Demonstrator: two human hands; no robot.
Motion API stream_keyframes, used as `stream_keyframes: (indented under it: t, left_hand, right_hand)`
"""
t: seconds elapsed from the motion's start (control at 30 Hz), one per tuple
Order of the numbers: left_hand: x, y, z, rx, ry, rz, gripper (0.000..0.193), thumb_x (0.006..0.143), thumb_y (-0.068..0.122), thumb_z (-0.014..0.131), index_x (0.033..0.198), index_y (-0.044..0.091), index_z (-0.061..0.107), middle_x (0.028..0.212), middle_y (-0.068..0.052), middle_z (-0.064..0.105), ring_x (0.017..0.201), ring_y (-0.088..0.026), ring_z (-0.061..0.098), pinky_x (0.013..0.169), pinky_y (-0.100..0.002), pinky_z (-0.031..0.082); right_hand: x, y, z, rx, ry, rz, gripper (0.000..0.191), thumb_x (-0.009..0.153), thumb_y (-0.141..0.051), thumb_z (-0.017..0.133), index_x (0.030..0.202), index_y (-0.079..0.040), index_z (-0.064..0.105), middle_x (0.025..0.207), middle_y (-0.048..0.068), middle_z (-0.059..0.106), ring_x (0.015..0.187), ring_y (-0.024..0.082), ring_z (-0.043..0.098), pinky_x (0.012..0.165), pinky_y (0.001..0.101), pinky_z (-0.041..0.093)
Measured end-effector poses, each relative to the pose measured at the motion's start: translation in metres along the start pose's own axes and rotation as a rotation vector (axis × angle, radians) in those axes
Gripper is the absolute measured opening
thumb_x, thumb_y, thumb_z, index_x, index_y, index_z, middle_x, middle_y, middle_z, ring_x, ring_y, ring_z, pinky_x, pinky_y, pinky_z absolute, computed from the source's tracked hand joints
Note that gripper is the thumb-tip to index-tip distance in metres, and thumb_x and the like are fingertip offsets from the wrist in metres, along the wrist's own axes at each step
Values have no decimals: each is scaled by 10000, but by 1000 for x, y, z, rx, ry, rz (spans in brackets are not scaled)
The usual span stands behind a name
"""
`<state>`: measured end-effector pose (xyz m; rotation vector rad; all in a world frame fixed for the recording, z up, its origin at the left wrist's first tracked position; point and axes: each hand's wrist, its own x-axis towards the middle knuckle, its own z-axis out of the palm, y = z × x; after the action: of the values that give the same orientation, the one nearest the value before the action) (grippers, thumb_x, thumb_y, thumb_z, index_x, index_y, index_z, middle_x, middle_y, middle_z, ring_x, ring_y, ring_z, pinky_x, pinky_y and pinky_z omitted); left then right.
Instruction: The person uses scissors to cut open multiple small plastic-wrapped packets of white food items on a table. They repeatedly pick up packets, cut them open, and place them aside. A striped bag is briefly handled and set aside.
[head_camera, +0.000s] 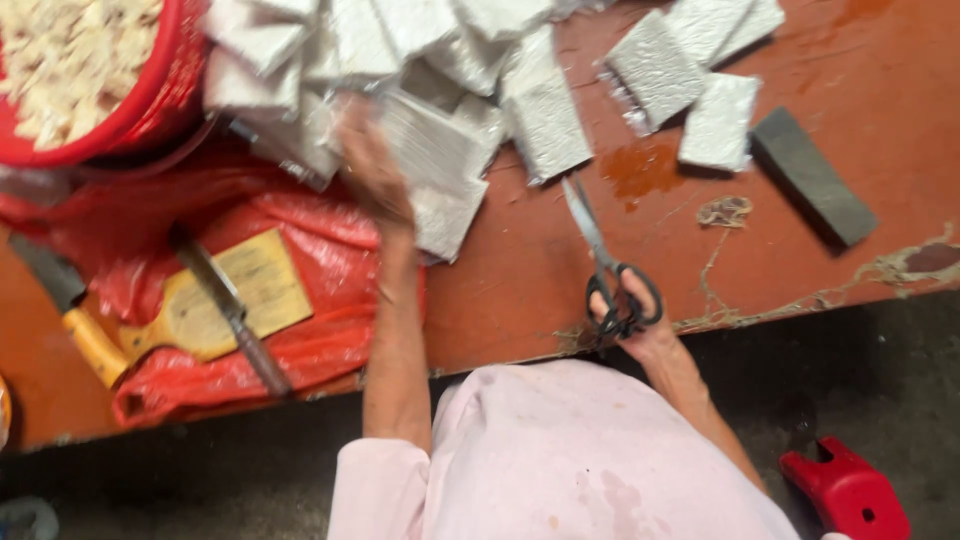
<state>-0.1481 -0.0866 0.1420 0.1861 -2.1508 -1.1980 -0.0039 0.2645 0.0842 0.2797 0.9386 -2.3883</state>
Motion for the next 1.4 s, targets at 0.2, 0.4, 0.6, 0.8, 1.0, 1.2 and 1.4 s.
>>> stream_keyframes:
  t: [0.2, 0.4, 0.6, 0.8, 1.0, 1.2, 1.4]
  left_hand:
    - [43, 29, 144, -62, -313, 178, 500, 987, 82, 513, 1486, 89, 480, 1534, -182, 543, 1381, -331, 544, 1184, -396, 452]
    - [17, 48, 318, -89, -636, 299, 688, 896, 142, 648, 1514, 84, 351, 1412, -260, 495, 1306, -455, 500, 1117, -518, 426]
    - [34, 56, 345, 116, -872, 181, 750, 861, 167, 619, 1537, 79, 306, 1431, -224, 498, 1256, -439, 527, 1060, -563, 389]
    - [26, 64, 257, -152, -876, 303, 643, 968, 215, 619, 1554, 122, 372, 1449, -214, 533, 1291, -409, 572, 1078, -470, 483]
    - [-48, 43, 99, -37, -1301, 286, 599, 934, 220, 671, 1484, 107, 460, 1244, -198, 630, 1193, -363, 613, 1025, -456, 490]
    - [-136, 6, 32, 113, -855, 268, 569, 959, 124, 634, 1487, 49, 439, 1442, -266, 491, 1271, -420, 554, 1071, -466, 475]
    - [-210, 1, 3, 315, -538, 63, 607, 968, 161, 643, 1497, -15, 402, 1458, -241, 481, 1387, -410, 464, 1191, -571, 350]
  right_hand:
    - [-10, -1, -29, -3, 41, -57, 442, 1087, -367, 546, 1358, -19, 513, 732, 61, 544, 608, 132, 491, 522, 269, 380]
    - [-33, -31, -30, -162, 335, -89, 620, 1003, -377, 518, 1539, -77, 431, 695, 55, 557, 556, 109, 463, 486, 255, 363]
    - [-65, -36, -37, -26, 391, -270, 610, 1015, -358, 515, 1538, -58, 420, 696, 66, 531, 563, 129, 472, 504, 273, 373]
    - [-75, -31, -47, 47, 269, -412, 572, 1069, -365, 516, 1534, -41, 437, 645, 52, 488, 527, 113, 447, 480, 251, 347]
    - [-73, -35, -50, -400, 239, -253, 665, 994, -333, 567, 1562, -21, 420, 737, 61, 564, 605, 111, 484, 518, 249, 368]
    - [-79, 7, -37, -816, 37, 98, 695, 929, -353, 664, 1522, -48, 467, 741, 9, 584, 655, 95, 518, 570, 256, 408]
    - [-101, 30, -21, -978, 62, 215, 676, 892, -402, 675, 1495, -135, 529, 629, -31, 536, 587, 78, 508, 535, 262, 387]
